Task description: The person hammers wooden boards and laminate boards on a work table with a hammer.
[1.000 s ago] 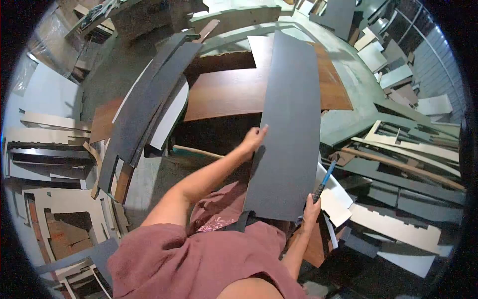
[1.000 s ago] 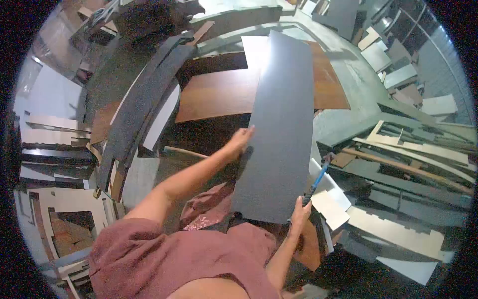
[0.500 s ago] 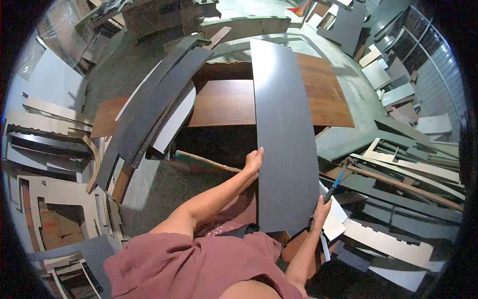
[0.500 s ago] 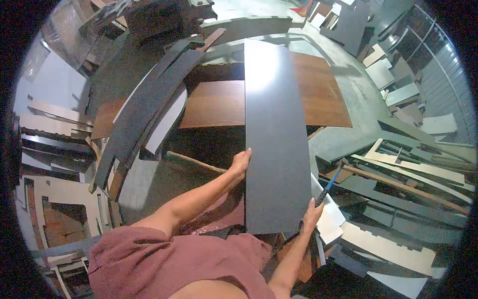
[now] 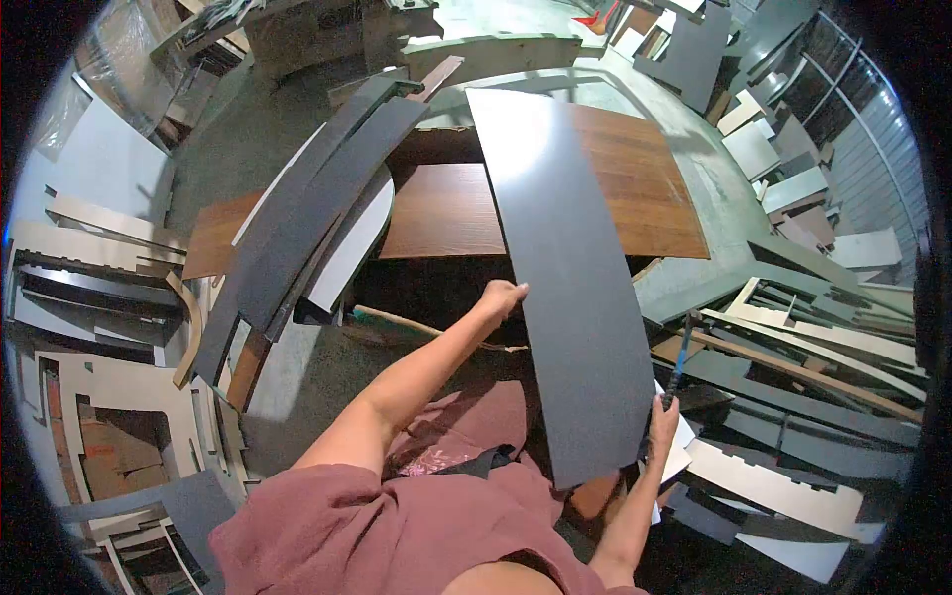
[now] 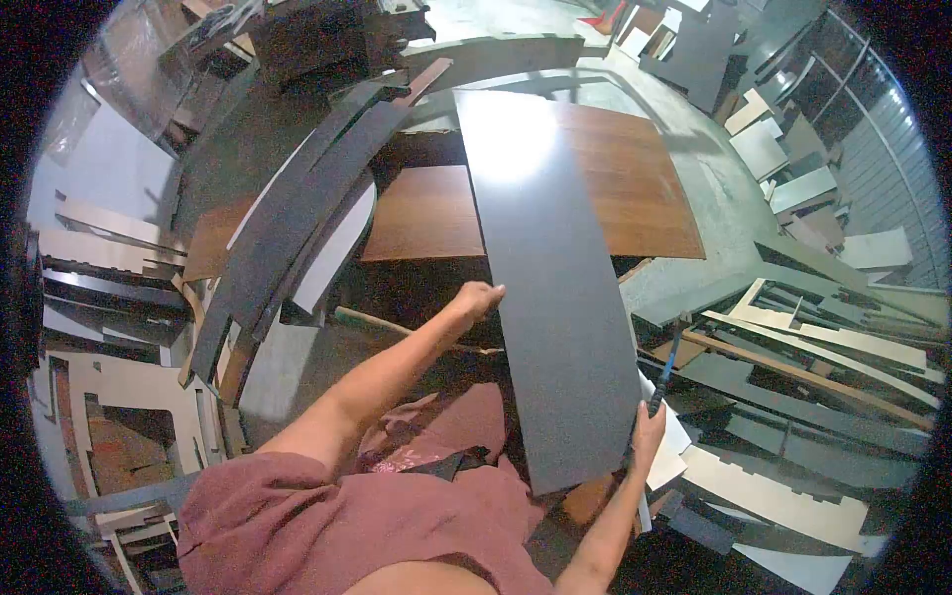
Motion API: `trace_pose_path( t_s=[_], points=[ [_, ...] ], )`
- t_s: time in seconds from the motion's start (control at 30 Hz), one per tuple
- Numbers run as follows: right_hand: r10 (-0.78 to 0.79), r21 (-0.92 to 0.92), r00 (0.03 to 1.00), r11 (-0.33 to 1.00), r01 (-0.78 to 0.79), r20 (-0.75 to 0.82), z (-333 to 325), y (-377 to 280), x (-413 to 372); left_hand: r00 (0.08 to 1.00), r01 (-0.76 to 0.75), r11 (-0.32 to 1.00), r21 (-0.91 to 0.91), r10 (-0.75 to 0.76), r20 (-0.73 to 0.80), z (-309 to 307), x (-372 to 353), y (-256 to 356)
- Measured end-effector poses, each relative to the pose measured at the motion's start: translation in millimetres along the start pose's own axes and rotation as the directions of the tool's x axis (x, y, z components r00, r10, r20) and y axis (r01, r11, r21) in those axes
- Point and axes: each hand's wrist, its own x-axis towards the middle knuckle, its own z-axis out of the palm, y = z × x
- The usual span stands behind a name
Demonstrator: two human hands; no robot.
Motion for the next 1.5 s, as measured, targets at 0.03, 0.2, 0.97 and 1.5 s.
trace_pose_path(
  t_s=[0.03,0.2,0.97,1.5],
  points=[
    [0.018,0.047,0.999,0.999,-0.020,0.037,-8.1,0.1,-3.5,1.000,0.005,1.000,-0.002,-0.005,0.001,-1.1,-7.0,-0.5],
    [0.010,-0.008,0.999,1.000,-0.009,0.041,-23.4,14.1,-14.8,0.965,0.086,0.996,-0.029,-0.076,0.253,-16.1,-6.0,-3.6],
    [-0.161,0.448,0.965,0.892,0.052,0.208,62.0,-246.8,78.3,0.648,-0.035,0.594,0.804,0.626,-0.434,-23.4,143.8,90.1],
    [-0.440,0.311,0.880,0.874,0.374,0.179,259.6,-337.5,237.9,0.730,0.019,0.552,0.834,0.562,-0.389,-22.3,147.6,94.1]
  ],
)
